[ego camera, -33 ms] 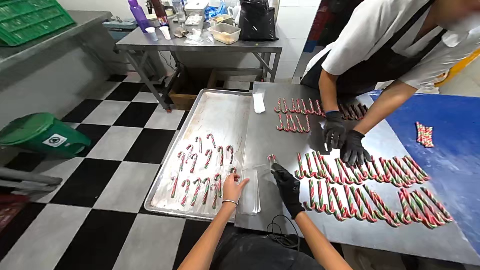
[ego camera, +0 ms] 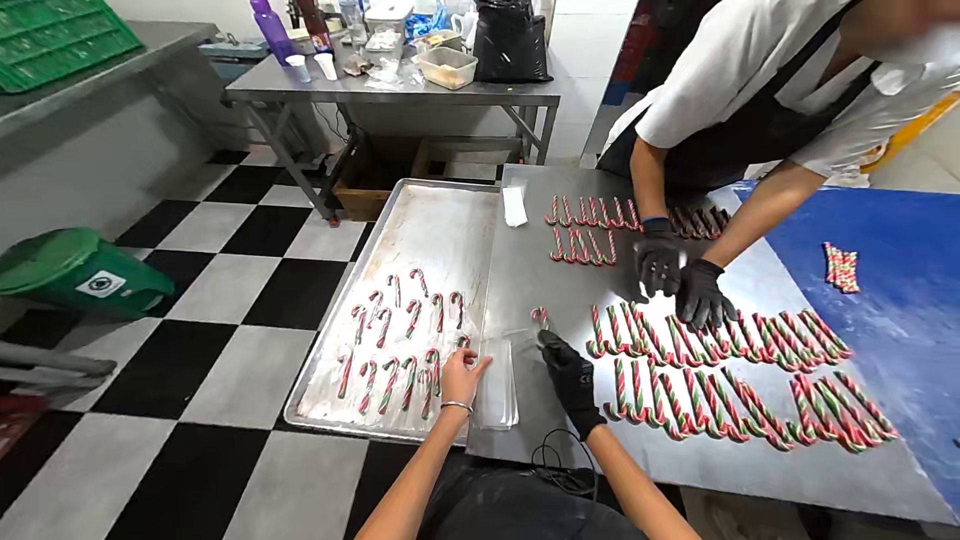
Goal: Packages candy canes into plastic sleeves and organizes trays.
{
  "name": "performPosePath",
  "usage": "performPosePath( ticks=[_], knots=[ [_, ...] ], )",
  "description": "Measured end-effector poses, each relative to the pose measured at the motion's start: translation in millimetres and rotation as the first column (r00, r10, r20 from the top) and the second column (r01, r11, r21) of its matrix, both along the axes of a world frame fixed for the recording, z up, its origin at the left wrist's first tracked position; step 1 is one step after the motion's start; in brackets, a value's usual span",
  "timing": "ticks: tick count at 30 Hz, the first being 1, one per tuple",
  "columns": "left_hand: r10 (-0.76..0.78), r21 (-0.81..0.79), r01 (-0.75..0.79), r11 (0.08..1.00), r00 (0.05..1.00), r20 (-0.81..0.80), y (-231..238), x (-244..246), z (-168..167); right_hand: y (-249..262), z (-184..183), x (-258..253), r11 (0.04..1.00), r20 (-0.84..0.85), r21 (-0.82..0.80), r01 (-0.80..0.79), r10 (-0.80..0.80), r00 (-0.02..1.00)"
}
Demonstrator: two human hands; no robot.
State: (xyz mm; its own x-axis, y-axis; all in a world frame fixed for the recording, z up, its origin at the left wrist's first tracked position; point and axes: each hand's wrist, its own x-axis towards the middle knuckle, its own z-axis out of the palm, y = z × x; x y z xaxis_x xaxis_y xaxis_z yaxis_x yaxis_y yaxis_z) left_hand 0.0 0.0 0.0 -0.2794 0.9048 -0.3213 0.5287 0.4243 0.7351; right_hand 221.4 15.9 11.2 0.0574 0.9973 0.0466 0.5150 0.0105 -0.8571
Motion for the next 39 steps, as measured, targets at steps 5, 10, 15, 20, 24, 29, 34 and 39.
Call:
performPosePath(
  ticks=[5, 10, 15, 20, 24, 29, 34, 39],
  knots=[
    [0.017, 0.059, -0.023, 0.998, 0.994, 0.105, -7, -10, -1, -37, 5, 43, 0.978, 0.431, 0.143, -0.152, 0.076, 0.899],
    [0.005, 0.079, -0.016, 0.997, 0.989, 0.147, -15, -11, 9, -23, 25, 72, 0.939, 0.715, -0.202, 0.280, -0.054, 0.697],
    [0.099, 0.126, -0.113, 0.986, 0.989, 0.112, -14, -5, 7, -11, 40, 29, 0.861, 0.767, -0.330, 0.388, 0.004, 0.642],
    [0.083, 0.172, -0.124, 0.977, 0.970, 0.230, -13, -6, 11, -21, 67, 46, 0.961, 0.465, -0.214, 0.176, -0.058, 0.883],
    [0.113, 0.133, -0.154, 0.979, 0.955, 0.273, -14, -8, 28, -28, 72, 38, 0.994, -0.086, -0.103, 0.023, -0.032, 0.996],
    [0.051, 0.268, -0.165, 0.949, 0.921, 0.386, -17, -5, 42, -37, 87, 7, 1.000, -0.329, 0.005, 0.004, -0.002, 0.944],
    [-0.136, 0.444, 0.025, 0.896, 0.966, 0.221, -22, -5, 58, -35, 119, 0, 0.985, -0.321, 0.174, 0.017, 0.041, 0.946],
    [-0.164, 0.396, 0.039, 0.917, 0.943, 0.288, -21, -2, 71, -32, 125, 2, 0.982, -0.323, 0.187, 0.014, 0.048, 0.945]
  ],
)
